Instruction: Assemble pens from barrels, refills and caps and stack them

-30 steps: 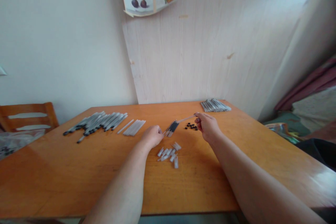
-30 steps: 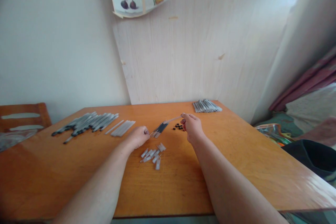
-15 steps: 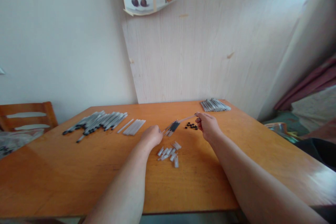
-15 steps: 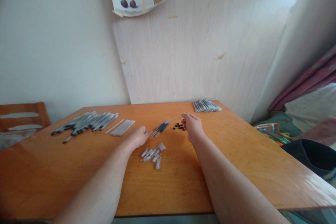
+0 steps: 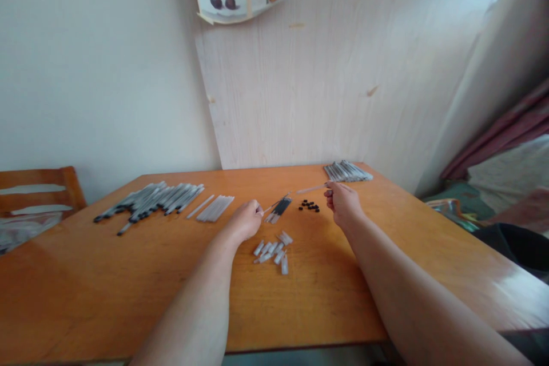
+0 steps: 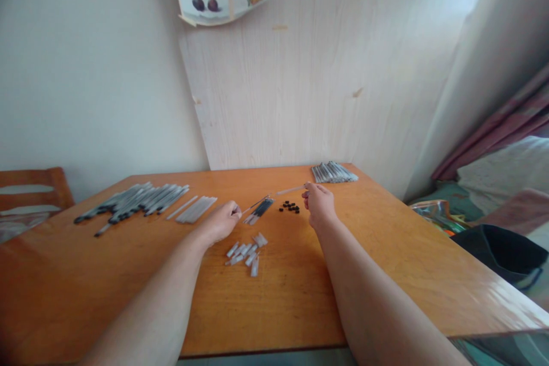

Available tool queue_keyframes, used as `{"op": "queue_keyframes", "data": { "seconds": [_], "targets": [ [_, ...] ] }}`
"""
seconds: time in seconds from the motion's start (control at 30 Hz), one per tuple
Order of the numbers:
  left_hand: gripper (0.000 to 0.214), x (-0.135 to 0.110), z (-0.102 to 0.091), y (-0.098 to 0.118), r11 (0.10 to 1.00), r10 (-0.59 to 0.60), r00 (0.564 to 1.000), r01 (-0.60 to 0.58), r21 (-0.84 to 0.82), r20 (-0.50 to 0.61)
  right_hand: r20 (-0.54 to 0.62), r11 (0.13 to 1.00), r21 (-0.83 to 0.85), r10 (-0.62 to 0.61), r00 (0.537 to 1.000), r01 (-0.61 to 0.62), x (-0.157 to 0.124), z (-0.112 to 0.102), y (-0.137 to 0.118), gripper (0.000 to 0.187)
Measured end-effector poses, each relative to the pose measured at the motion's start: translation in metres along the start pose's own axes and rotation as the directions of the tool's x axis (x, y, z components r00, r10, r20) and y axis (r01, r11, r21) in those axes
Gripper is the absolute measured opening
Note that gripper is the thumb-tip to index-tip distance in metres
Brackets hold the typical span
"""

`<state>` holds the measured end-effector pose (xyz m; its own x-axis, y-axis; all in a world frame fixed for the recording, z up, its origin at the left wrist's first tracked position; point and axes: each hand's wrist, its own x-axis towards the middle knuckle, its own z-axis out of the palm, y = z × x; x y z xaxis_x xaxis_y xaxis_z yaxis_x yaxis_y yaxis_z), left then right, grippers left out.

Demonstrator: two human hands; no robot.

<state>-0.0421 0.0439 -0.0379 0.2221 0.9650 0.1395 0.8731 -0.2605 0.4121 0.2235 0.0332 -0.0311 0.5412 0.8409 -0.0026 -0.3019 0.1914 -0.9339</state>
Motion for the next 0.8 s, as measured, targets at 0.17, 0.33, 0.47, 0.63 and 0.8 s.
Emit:
{"op": "queue_keyframes", "data": {
  "seconds": [0.17,0.33,0.47,0.63,0.8],
  "targets": [
    [0.010,-0.0013,-0.0008,0.0029,0.995,0.090,0.996,-0.091,-0.045,-0.025,-0.043,1.000,0.019,-0.015,0.999,0.016,0.0060,-0.0043,-0.0003,0.013],
    [0.009,-0.0026,-0.0012,0.0031,0.988,0.142,0.988,-0.144,-0.049,-0.054,-0.067,0.999,0.034,0.005,0.998,-0.003,0.0083,-0.0057,-0.0018,0.014],
    [0.008,-0.0032,-0.0016,0.0032,0.986,0.157,0.985,-0.161,-0.048,-0.076,-0.061,0.999,0.048,0.010,0.998,-0.007,0.0075,-0.0052,-0.0033,0.013],
    [0.008,-0.0021,-0.0006,0.0016,0.980,0.191,0.976,-0.195,-0.040,-0.101,-0.054,0.999,0.050,0.010,0.998,-0.007,0.0079,-0.0047,-0.0031,0.013],
    [0.008,-0.0012,0.0004,-0.0004,0.974,0.222,0.967,-0.227,-0.026,-0.122,-0.041,0.998,0.056,0.007,0.999,-0.005,0.0072,-0.0051,-0.0031,0.015]
  ]
}}
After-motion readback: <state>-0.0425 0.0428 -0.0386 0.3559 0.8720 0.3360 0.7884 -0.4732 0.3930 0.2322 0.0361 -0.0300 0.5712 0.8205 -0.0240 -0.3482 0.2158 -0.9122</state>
